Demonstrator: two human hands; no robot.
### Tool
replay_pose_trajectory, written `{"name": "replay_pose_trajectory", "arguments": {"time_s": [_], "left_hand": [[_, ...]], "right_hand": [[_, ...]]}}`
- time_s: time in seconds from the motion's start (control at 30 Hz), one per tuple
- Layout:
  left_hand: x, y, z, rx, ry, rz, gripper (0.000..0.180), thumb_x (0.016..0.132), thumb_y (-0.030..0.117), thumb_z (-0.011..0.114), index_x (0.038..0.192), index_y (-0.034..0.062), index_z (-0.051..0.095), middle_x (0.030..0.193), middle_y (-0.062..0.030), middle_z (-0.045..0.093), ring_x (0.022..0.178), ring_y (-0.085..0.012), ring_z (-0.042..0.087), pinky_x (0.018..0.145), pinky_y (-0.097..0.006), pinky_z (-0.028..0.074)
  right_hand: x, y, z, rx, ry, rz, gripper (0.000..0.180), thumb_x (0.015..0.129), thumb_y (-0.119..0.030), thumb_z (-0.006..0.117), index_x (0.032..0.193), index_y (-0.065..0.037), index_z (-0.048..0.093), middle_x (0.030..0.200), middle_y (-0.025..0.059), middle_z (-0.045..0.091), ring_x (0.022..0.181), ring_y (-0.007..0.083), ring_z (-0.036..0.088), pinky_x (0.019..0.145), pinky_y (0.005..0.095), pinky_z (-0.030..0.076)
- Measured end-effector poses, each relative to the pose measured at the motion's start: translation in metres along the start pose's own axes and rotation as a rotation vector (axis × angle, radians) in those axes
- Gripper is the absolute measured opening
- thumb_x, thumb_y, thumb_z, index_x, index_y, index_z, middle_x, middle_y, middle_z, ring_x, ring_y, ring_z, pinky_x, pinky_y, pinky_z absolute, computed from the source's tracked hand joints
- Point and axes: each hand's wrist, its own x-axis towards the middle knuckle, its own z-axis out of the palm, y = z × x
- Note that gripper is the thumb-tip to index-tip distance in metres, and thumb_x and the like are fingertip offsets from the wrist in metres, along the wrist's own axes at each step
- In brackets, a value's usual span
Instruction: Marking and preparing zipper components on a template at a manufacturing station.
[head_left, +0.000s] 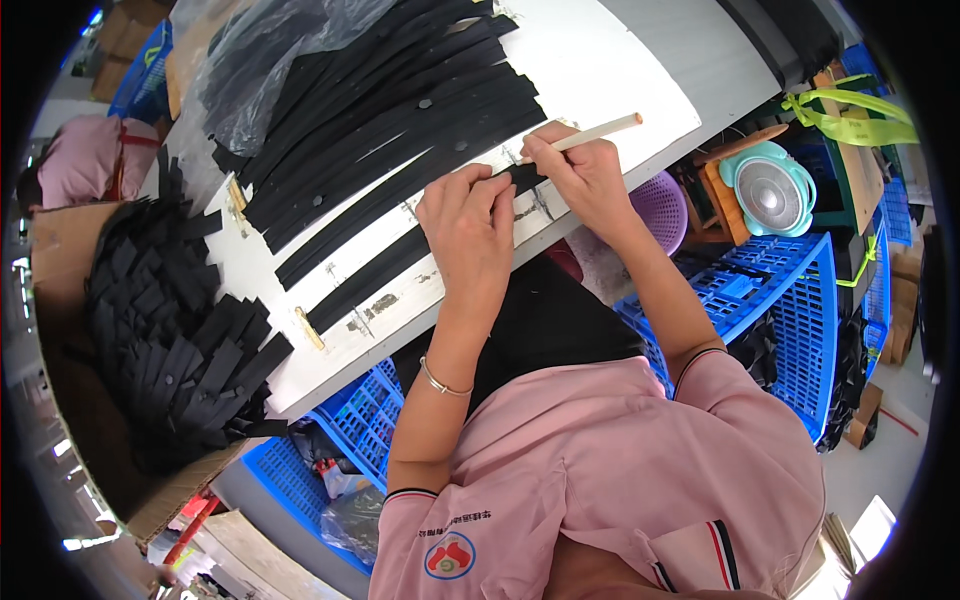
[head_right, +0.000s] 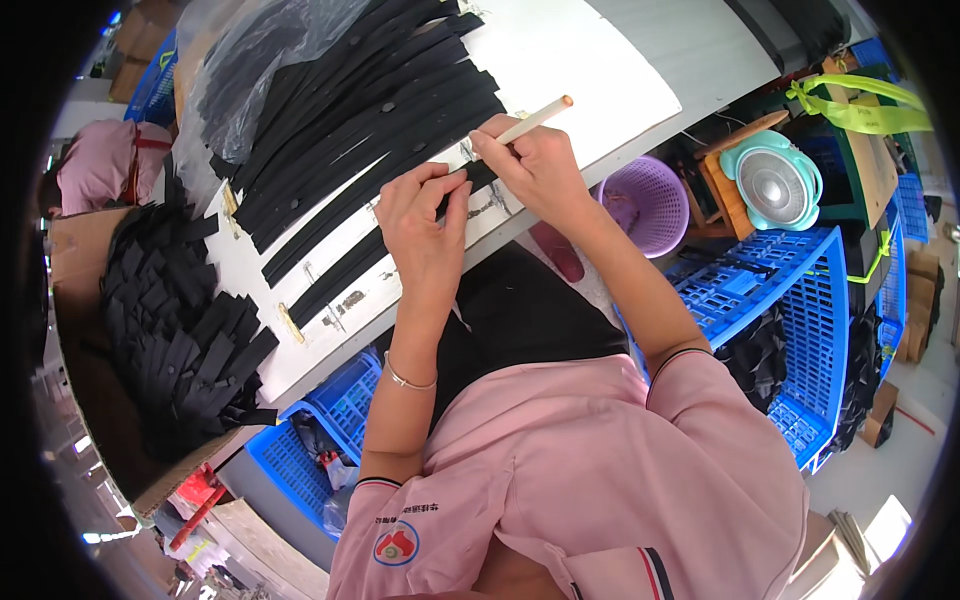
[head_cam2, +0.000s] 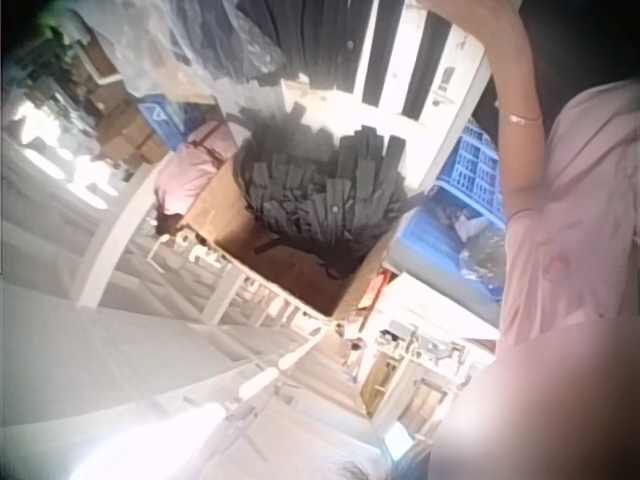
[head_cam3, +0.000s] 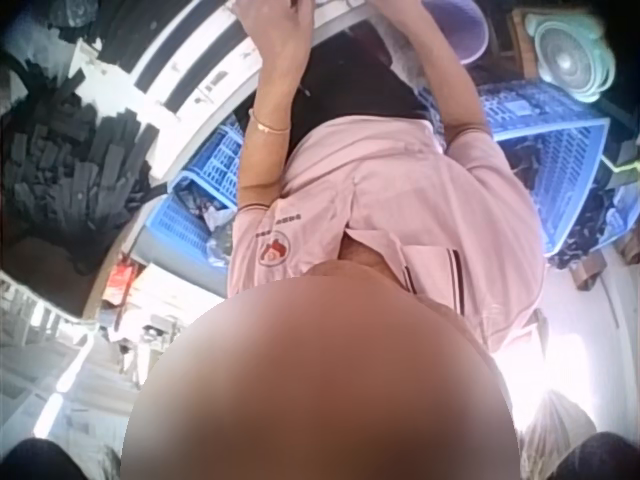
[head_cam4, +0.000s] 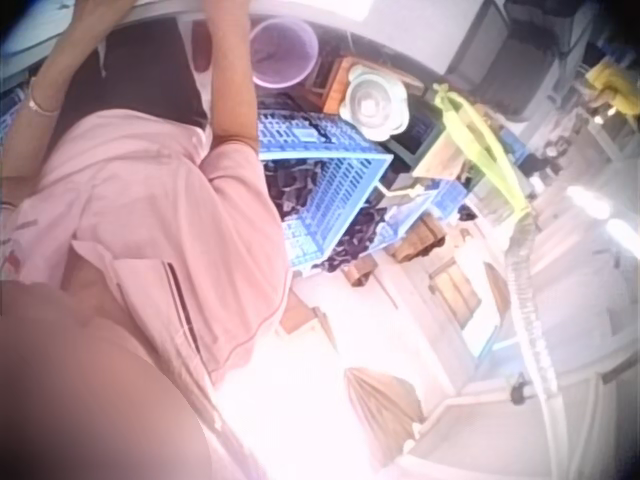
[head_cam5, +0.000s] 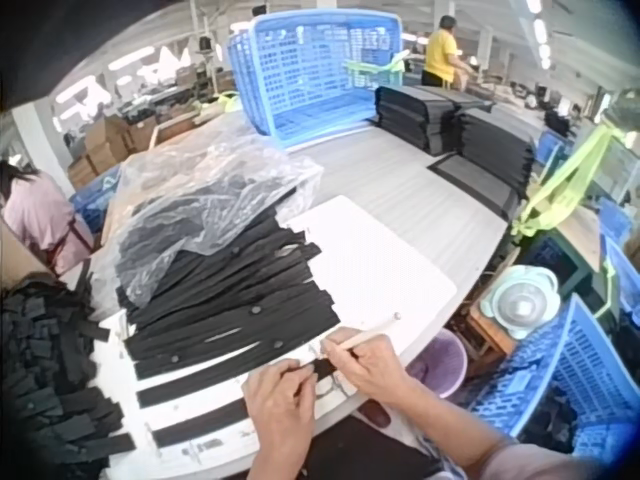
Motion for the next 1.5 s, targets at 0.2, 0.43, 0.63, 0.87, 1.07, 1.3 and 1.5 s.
{"name": "replay_pose_trajectory", "arguments": {"time_s": [0.2, 0.43, 0.63, 0.87, 1.07, 1.3, 1.5], "left_hand": [[0.002, -0.001, 0.000, -0.005, -0.001, 0.005, 0.010, 0.084, 0.007, 0.078, 0.093, 0.0052, 0.076, 0.103, -0.0039, 0.069, 0.101, -0.0256, 0.061, 0.094, -0.040, 0.042], [0.001, -0.002, -0.004, 0.112, -0.040, -0.012, 0.044, 0.079, 0.013, 0.084, 0.120, 0.0092, 0.072, 0.128, -0.0101, 0.062, 0.119, -0.0305, 0.056, 0.103, -0.043, 0.039], [0.044, -0.050, -0.017, 0.362, -0.185, 0.098, 0.082, 0.089, 0.047, 0.075, 0.157, 0.0139, 0.043, 0.165, -0.0228, 0.028, 0.154, -0.0425, 0.022, 0.117, -0.070, 0.012], [0.138, -0.128, -0.008, 0.450, -0.202, 0.223, 0.065, 0.101, 0.054, 0.056, 0.159, 0.0296, 0.041, 0.167, -0.0172, 0.029, 0.155, -0.0358, 0.026, 0.119, -0.067, 0.012], [0.210, -0.185, 0.007, 0.556, -0.090, 0.332, 0.059, 0.103, 0.058, 0.047, 0.159, 0.0422, 0.037, 0.167, -0.0134, 0.031, 0.156, -0.0325, 0.025, 0.119, -0.069, 0.011], [0.185, -0.161, 0.026, 0.354, 0.074, 0.264, 0.046, 0.098, 0.033, 0.066, 0.139, 0.0117, 0.061, 0.158, -0.0315, 0.037, 0.152, -0.0447, 0.026, 0.120, -0.070, 0.006], [0.072, -0.082, -0.068, 0.187, -0.148, 0.129, 0.040, 0.098, 0.017, 0.061, 0.138, 0.0122, 0.063, 0.159, -0.0192, 0.042, 0.155, -0.0385, 0.026, 0.123, -0.064, 0.001]], "right_hand": [[0.001, -0.002, -0.008, 0.044, -0.113, 0.076, 0.022, 0.100, -0.013, 0.063, 0.085, 0.002, 0.067, 0.073, 0.0019, 0.065, 0.069, 0.0089, 0.058, 0.063, 0.0253, 0.045], [0.000, -0.001, -0.011, -0.109, -0.170, 0.057, 0.025, 0.099, -0.017, 0.062, 0.081, 0.001, 0.066, 0.070, 0.0018, 0.063, 0.068, 0.0088, 0.057, 0.062, 0.0272, 0.045], [-0.006, -0.003, -0.011, 0.129, -0.013, 0.074, 0.023, 0.099, -0.011, 0.061, 0.084, 0.004, 0.069, 0.072, 0.0053, 0.068, 0.068, 0.0099, 0.063, 0.063, 0.0270, 0.049], [-0.004, -0.005, -0.009, 0.101, -0.021, 0.119, 0.021, 0.098, -0.008, 0.061, 0.084, 0.005, 0.069, 0.075, 0.0080, 0.070, 0.067, 0.0119, 0.063, 0.064, 0.0277, 0.049], [-0.004, -0.003, -0.007, 0.060, -0.018, 0.094, 0.020, 0.099, -0.007, 0.061, 0.086, 0.005, 0.068, 0.071, 0.0053, 0.064, 0.064, 0.0090, 0.054, 0.060, 0.0275, 0.044], [-0.004, -0.003, -0.001, 0.103, 0.038, 0.149, 0.021, 0.102, -0.009, 0.060, 0.088, 0.004, 0.070, 0.077, 0.0033, 0.067, 0.066, 0.0068, 0.053, 0.061, 0.0237, 0.043], [-0.005, -0.002, -0.002, 0.086, 0.055, 0.198, 0.021, 0.102, -0.013, 0.062, 0.090, 0.003, 0.071, 0.077, 0.0022, 0.066, 0.067, 0.0054, 0.053, 0.062, 0.0222, 0.043]]}}
